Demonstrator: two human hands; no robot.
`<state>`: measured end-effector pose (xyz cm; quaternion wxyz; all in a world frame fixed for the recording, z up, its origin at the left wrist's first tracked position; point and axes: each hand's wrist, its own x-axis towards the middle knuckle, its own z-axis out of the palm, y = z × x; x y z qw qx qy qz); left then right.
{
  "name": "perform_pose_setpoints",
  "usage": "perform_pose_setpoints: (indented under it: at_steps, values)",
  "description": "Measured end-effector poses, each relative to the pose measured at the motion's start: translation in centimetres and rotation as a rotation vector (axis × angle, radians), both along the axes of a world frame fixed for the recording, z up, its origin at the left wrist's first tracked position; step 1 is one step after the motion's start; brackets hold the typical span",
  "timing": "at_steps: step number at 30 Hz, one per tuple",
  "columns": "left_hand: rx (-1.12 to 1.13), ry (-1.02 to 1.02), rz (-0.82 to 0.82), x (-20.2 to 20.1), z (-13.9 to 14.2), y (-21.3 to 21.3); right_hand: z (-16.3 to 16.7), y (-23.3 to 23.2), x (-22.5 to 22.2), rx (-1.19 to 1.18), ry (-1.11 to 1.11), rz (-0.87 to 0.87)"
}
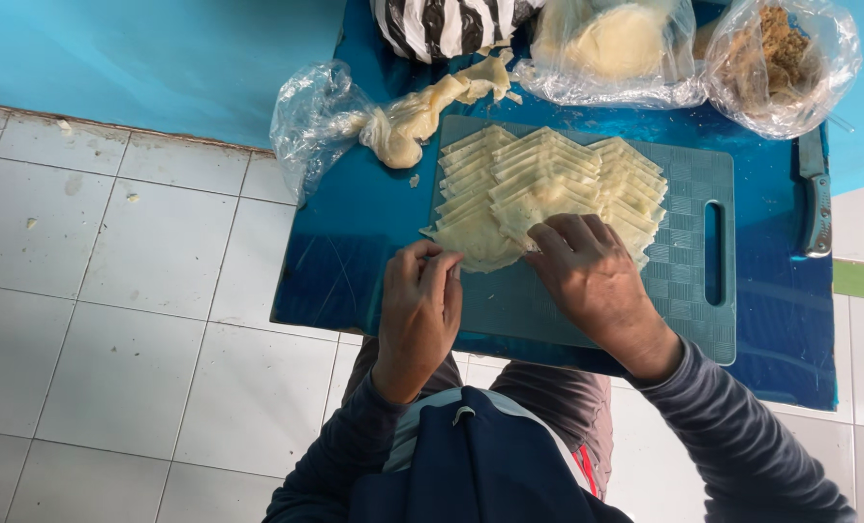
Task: The person sits at a low table and folds filled pastries. They take a cut dough wrapper, place a portion of filling from a plastic bag onto it, then fold and pinch the wrapper closed and add it to a growing stack of folded pastries on the cutting board.
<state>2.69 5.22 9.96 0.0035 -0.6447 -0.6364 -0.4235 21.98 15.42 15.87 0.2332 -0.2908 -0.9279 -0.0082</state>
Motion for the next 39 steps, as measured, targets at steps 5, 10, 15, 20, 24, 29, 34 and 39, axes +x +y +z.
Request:
perform_pose_setpoints:
  at_steps: [5, 10, 15, 20, 24, 29, 34, 39]
  values:
    - [0.006, 0.009, -0.022, -0.3, 0.0, 0.0, -1.3, 0.7, -0.7, 0.039, -0.072, -0.024]
    - [0.002, 0.004, -0.017, -0.4, 0.1, 0.0, -2.4, 2.2, -0.1, -0.244, 0.107, -0.058]
    - [-0.002, 0.001, -0.016, -0.4, 0.2, -0.1, -3.3, 5.4, 2.3, -0.816, 0.417, -0.18]
    - [0.017, 0.003, -0.022, -0.4, 0.3, -0.1, -4.6, 8.1, 4.5, -1.238, 1.005, -0.077]
    - [0.042, 0.002, -0.025, -0.3, 0.6, -0.1, -3.9, 8.8, 6.4, -1.262, 1.212, -0.103]
    - [0.093, -0.108, -0.103, -0.3, 1.4, -0.5, -1.1, 6.9, 7.6, -1.051, 1.22, -0.078]
    - [-0.035, -0.354, -0.282, 0.9, 1.7, -1.0, -0.4, -0.9, 5.7, -0.216, 0.312, -0.183]
    - [0.015, -0.201, -0.291, 1.8, 1.7, -0.7, -2.6, -6.4, 1.0, -0.015, 0.134, -0.051]
